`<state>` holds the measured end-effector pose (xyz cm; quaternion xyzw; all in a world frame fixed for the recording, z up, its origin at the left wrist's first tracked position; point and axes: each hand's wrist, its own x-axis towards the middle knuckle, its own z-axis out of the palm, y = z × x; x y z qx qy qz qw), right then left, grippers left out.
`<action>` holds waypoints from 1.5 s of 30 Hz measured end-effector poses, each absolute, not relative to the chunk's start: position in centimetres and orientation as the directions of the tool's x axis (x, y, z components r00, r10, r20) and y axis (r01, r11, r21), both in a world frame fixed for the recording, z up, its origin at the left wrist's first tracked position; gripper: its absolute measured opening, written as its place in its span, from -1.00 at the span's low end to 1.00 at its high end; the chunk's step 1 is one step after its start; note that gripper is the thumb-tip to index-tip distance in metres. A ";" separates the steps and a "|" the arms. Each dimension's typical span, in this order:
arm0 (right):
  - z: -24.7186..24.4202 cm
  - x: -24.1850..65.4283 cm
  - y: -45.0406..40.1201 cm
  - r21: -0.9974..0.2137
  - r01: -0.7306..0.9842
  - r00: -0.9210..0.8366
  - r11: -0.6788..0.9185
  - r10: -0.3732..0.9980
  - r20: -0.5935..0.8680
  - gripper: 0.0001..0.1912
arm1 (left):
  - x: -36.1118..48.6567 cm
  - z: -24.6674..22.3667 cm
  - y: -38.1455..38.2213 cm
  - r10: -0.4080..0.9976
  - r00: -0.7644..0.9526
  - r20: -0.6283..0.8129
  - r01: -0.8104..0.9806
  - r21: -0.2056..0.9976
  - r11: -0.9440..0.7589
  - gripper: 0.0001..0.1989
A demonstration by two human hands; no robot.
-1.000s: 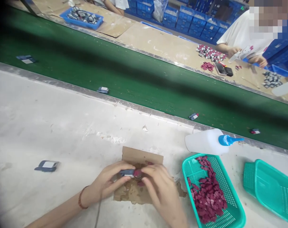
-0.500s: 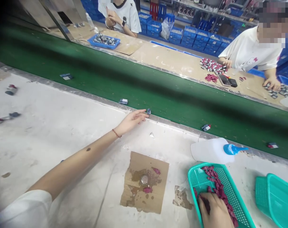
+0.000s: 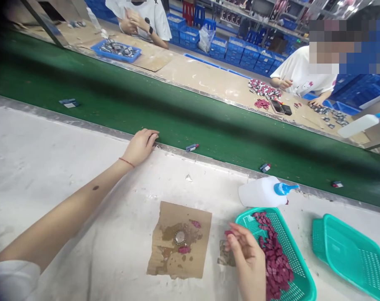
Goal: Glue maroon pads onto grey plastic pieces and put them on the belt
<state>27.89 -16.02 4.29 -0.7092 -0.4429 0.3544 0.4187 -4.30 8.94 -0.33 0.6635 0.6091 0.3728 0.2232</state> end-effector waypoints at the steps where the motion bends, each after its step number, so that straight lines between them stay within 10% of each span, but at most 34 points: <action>1: 4.1 27.1 -15.7 -0.925 0.283 0.348 -0.252 0.926 -0.146 -0.63 | -4.0 -0.2 8.2 0.978 -0.050 0.203 0.605 0.785 -0.132 -0.72; 5: 3.2 24.6 -14.7 -0.940 0.249 0.246 -0.231 0.954 -0.169 -0.65 | -2.5 0.8 3.6 0.992 -0.023 -0.128 0.185 0.974 0.130 -0.61; 10: 2.4 22.6 -14.1 -0.901 0.427 -0.008 -0.074 0.996 -0.085 -0.74 | -0.5 2.0 -3.6 0.877 0.323 -0.355 -0.019 0.924 0.381 -0.58; 25: 0.6 21.2 -14.2 -0.529 0.668 -0.528 0.523 0.834 0.158 -0.73 | 1.9 0.6 -10.4 0.814 0.362 -0.454 -0.228 0.804 0.550 -0.46; 31: 1.3 21.3 -14.0 -0.540 0.695 -0.484 0.474 0.864 0.136 -0.70 | 2.0 0.2 -10.8 0.861 0.323 -0.393 -0.244 0.844 0.477 -0.59; 40: 2.2 22.4 -13.8 -0.903 0.429 -0.191 0.036 0.980 -0.052 -0.83 | 2.1 -0.6 -12.0 0.871 0.393 -0.295 -0.095 0.929 0.358 -0.60; 45: 2.5 22.6 -13.7 -0.963 0.267 -0.082 -0.035 0.995 -0.059 -0.86 | 1.6 -0.5 -12.1 0.847 0.525 -0.083 0.085 0.995 0.045 -0.55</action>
